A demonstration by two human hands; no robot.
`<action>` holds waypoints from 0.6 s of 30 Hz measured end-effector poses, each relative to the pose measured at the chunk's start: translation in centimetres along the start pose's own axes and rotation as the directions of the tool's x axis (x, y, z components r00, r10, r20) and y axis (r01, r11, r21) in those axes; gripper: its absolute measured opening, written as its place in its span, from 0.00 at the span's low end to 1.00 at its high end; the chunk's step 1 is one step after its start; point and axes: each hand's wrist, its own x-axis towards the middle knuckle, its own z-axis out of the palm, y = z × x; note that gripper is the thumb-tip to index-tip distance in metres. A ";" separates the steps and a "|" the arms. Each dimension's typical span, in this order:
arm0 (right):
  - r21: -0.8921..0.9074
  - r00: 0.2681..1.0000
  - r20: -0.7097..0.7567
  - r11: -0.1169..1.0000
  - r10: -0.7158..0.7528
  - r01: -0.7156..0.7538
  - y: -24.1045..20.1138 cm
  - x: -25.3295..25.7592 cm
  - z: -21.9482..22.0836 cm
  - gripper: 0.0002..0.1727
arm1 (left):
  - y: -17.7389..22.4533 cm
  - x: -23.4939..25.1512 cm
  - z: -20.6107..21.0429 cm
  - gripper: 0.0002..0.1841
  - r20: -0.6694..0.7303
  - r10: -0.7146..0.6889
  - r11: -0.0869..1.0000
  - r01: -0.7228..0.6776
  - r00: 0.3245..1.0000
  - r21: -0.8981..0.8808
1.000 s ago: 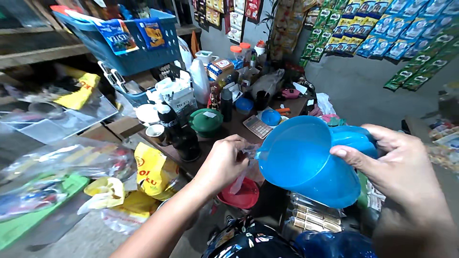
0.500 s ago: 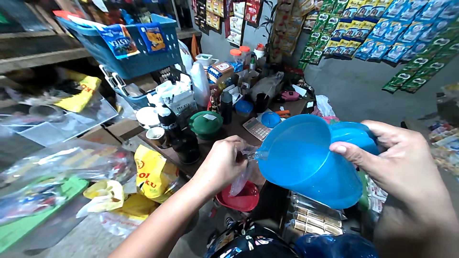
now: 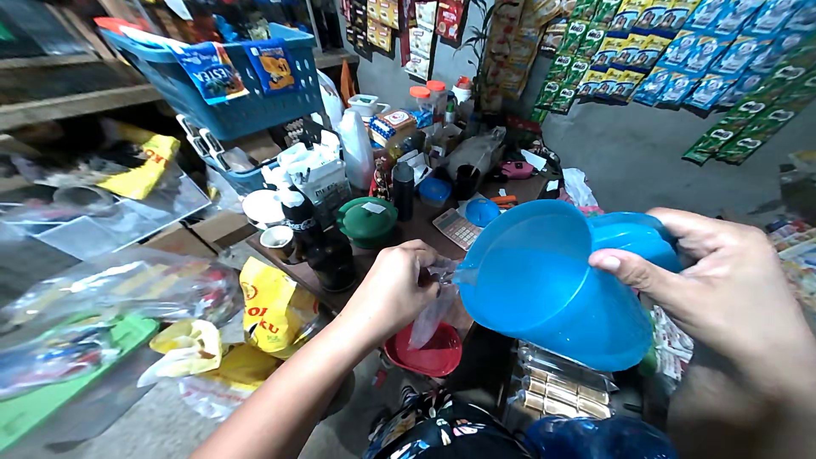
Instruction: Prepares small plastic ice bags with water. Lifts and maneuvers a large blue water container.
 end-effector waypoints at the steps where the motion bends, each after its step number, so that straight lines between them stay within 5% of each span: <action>1: -0.008 1.000 0.003 1.000 -0.003 0.003 0.1 0.0 0.0 0.23 | 0.0 0.0 0.0 0.10 -0.002 -0.002 1.000 0.002 1.000 0.002; 18: -0.070 0.999 0.041 0.997 -0.024 0.027 -0.5 0.8 -0.1 0.22 | -0.3 0.1 -0.7 0.08 0.029 -0.001 1.000 0.000 1.000 0.022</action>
